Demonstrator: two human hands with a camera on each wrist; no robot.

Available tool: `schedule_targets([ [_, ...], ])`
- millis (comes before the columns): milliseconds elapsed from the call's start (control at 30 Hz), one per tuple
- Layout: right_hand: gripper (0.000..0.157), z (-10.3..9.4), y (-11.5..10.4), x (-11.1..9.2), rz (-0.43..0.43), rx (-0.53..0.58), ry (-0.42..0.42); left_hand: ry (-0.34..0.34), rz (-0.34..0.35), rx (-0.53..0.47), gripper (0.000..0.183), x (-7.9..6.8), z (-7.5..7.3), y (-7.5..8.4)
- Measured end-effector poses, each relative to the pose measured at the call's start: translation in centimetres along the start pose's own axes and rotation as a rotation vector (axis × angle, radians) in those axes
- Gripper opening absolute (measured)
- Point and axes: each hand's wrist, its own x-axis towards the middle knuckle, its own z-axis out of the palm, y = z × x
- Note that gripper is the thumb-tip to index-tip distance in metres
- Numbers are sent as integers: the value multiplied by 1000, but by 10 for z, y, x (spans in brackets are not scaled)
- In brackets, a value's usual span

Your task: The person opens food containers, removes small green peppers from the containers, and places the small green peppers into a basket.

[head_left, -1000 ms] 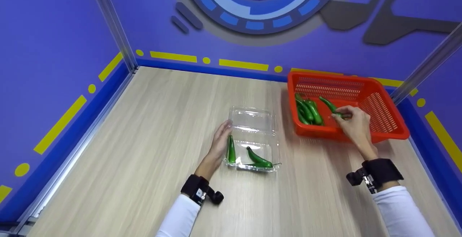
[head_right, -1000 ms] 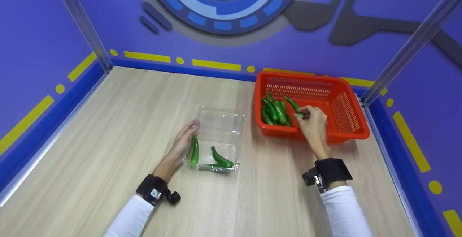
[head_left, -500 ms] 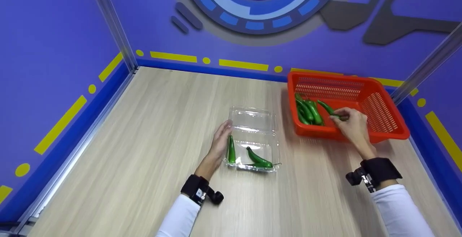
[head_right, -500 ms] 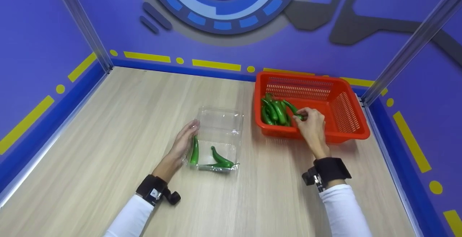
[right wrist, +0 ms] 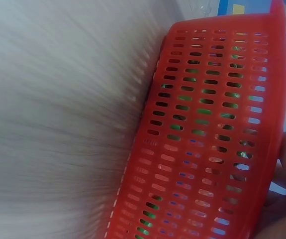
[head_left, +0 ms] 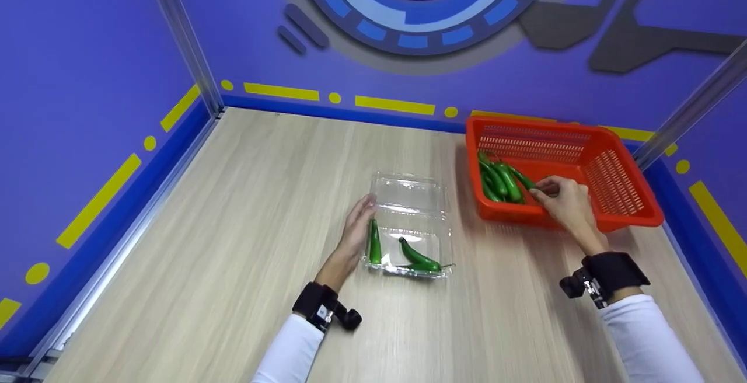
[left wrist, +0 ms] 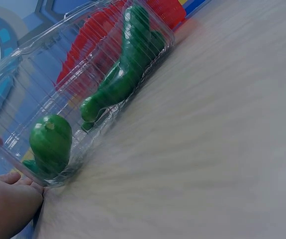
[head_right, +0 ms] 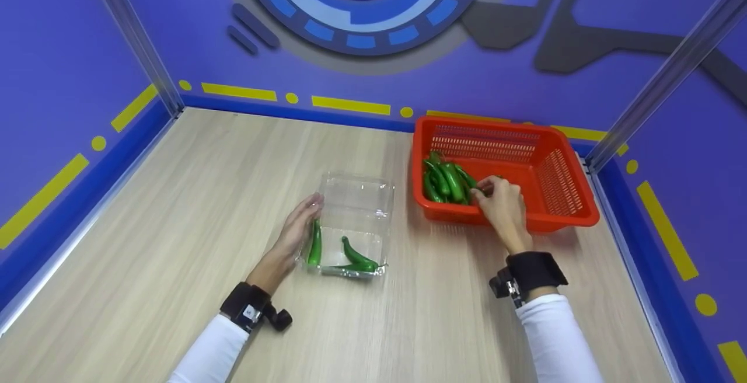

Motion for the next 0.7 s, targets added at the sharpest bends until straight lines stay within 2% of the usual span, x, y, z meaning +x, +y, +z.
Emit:
schedule_targets([
  [167,19,0,0,-2,-33,-23,19,-19,0,20,60,0,-1,0],
  [400,18,-5,-11,-4,-63,17,44,-14,6,17,60,0,-1,0],
  [533,18,-6,-29,-4,-98,30,76,-7,11,11,60,1,0,0],
  [700,17,-5,-64,-9,-166,100,97,-7,3,11,61,1,-1,-1],
])
